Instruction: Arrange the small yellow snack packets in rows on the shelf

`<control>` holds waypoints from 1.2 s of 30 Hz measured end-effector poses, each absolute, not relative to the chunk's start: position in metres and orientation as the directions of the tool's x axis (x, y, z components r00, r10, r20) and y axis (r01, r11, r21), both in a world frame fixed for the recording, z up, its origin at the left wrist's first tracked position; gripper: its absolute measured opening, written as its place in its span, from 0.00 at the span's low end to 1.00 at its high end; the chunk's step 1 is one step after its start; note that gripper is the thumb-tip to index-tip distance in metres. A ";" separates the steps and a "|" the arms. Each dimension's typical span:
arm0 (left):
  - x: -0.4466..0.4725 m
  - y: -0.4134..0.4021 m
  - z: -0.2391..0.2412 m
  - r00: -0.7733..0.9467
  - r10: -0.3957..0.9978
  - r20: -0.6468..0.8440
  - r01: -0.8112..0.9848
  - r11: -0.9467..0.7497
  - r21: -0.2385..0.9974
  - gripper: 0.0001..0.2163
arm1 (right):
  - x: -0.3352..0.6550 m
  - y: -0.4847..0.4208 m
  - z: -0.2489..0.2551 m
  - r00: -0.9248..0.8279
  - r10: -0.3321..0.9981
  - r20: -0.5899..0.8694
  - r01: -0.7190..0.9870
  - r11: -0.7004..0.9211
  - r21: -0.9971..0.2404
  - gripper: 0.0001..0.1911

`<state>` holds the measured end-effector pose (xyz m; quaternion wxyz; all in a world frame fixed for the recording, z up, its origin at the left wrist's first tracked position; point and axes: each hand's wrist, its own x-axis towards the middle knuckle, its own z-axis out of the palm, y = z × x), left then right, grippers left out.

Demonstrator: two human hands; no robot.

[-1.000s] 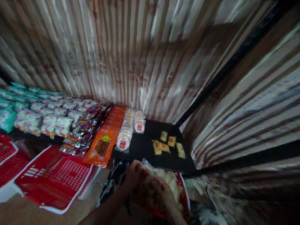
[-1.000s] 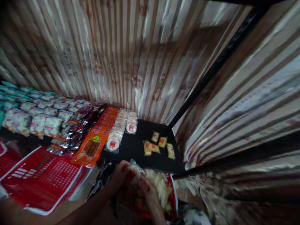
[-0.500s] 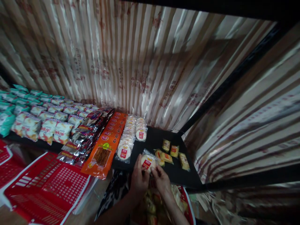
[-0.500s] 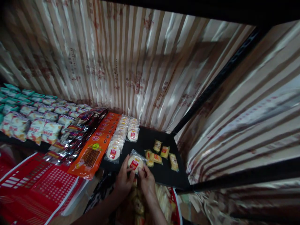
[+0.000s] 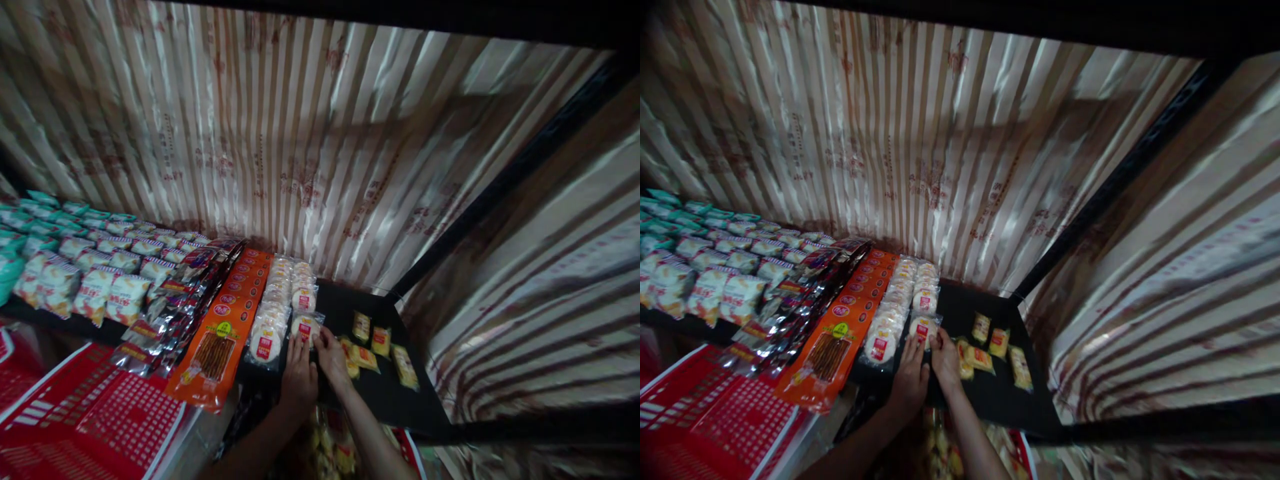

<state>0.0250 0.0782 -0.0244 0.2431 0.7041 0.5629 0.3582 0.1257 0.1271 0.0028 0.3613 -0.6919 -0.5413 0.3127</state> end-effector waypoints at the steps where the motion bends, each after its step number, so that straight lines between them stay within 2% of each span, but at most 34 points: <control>1: 0.026 0.082 -0.026 0.108 0.968 0.227 0.626 -0.244 0.741 0.24 | 0.126 0.130 0.002 0.230 0.973 -0.028 0.543 -0.153 -0.826 0.22; 8: 0.032 0.099 -0.022 0.059 0.974 0.220 0.633 -0.207 0.746 0.26 | 0.122 0.150 0.005 0.296 0.954 0.049 0.614 -0.151 -0.775 0.24; 15: 0.034 0.108 -0.023 0.051 0.975 0.219 0.640 -0.200 0.742 0.28 | 0.118 0.163 0.005 0.336 0.942 -0.009 0.586 -0.216 -0.781 0.26; 23: 0.034 0.117 -0.030 0.049 0.963 0.264 0.666 -0.229 0.710 0.27 | 0.115 0.172 0.001 0.327 0.945 -0.012 0.554 -0.203 -0.807 0.24; 27: 0.032 0.122 -0.026 0.062 0.968 0.242 0.679 -0.218 0.701 0.27 | 0.110 0.176 0.000 0.369 0.930 0.011 0.595 -0.227 -0.771 0.23; 32: 0.029 0.125 -0.027 0.068 0.964 0.258 0.684 -0.234 0.691 0.26 | 0.102 0.176 0.002 0.331 0.938 0.107 0.670 -0.153 -0.727 0.23; 36: 0.030 0.124 -0.030 0.085 0.955 0.283 0.699 -0.259 0.666 0.26 | 0.100 0.174 0.005 0.304 0.946 0.112 0.741 -0.161 -0.652 0.22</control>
